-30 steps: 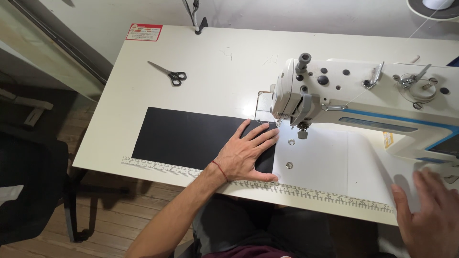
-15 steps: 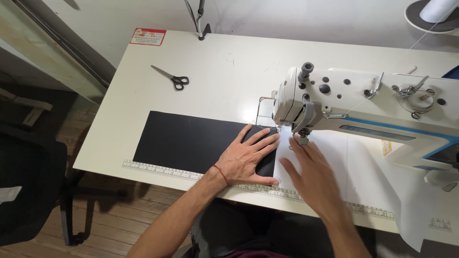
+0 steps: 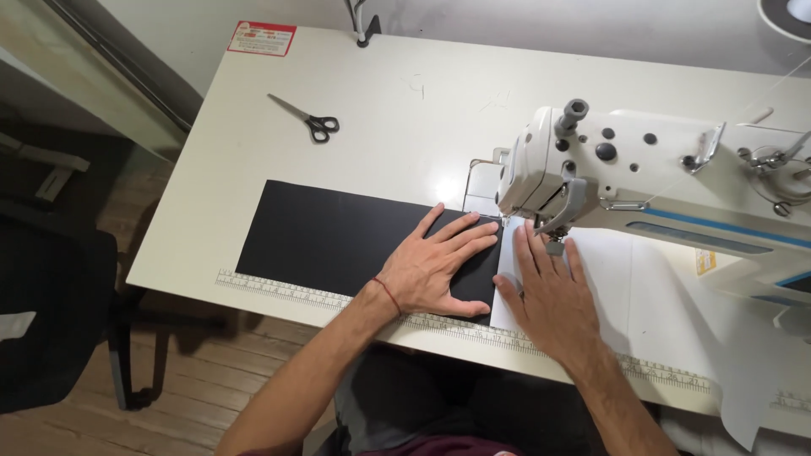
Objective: Preparing and aligning leather pieces for sewing at a workstation, including trimming with scissors.
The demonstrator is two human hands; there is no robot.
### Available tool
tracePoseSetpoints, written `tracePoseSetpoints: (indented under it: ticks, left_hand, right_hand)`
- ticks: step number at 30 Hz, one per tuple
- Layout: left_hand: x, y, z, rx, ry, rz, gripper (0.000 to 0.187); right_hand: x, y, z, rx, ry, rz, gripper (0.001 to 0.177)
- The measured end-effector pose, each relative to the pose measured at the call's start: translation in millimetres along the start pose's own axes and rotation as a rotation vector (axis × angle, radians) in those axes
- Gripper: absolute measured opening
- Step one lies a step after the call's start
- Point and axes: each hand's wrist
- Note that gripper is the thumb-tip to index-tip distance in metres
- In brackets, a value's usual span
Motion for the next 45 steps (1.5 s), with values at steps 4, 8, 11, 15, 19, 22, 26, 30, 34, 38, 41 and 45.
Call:
tracePoseSetpoints:
  ticks: [4,8,11,15,19,22,26,30,34,38,41,45]
  left_hand:
    - [-1.8,-0.9,1.2,0.008,0.001,0.012,0.108]
    - [-1.3,-2.6,0.1,0.016,-0.005,0.007,0.109]
    - [1.2,-3.4,-3.1,0.033,-0.008,0.013,0.109]
    - [3.8,-1.1,-5.0,0.043,-0.015,-0.002,0.110]
    - [1.9,-9.7,-7.0,0.049,-0.009,0.026,0.104]
    - [6.5,-3.2,-9.9,0.044,-0.015,-0.011,0.110]
    - [8.2,-10.4,-13.6,0.096,-0.017,0.011,0.107]
    - [11.4,-7.4,-16.4,0.092,-0.015,-0.004,0.107]
    - [15.4,-1.3,-19.0,0.092,-0.011,-0.005,0.109]
    - [15.8,-3.7,-21.9,0.117,-0.030,-0.028,0.108]
    - [18.2,-0.6,-24.2,0.116,-0.034,-0.032,0.109]
    - [23.6,5.1,-28.2,0.133,-0.037,-0.024,0.112]
  right_hand:
    - [-0.5,2.5,2.6,-0.005,0.006,-0.003,0.086]
    - [-0.5,1.3,0.8,0.005,0.009,-0.007,0.086]
    - [-5.6,7.3,-2.0,0.013,0.015,-0.010,0.087]
    - [-14.9,18.1,-4.5,0.032,0.019,0.023,0.090]
    - [-12.4,12.9,-6.2,0.050,0.030,0.009,0.091]
    - [-13.6,11.0,-9.5,0.064,0.032,0.002,0.089]
    - [-12.5,5.2,-15.0,0.109,0.039,0.014,0.090]
    - [-18.6,12.1,-19.4,0.137,0.043,0.006,0.094]
    - [-20.9,8.9,-20.5,0.154,0.043,-0.016,0.093]
    - [-15.6,-8.2,-26.9,0.176,0.056,-0.023,0.091]
    - [-17.3,-9.2,-28.1,0.180,0.060,-0.015,0.092]
    - [-15.5,-18.0,-33.7,0.168,0.059,-0.020,0.089]
Point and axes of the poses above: each hand's wrist, its own z-axis away from the middle knuckle, its own y-axis out of the palm, x = y × z, and after that the axes turned 4 degrees about -y, right-handed
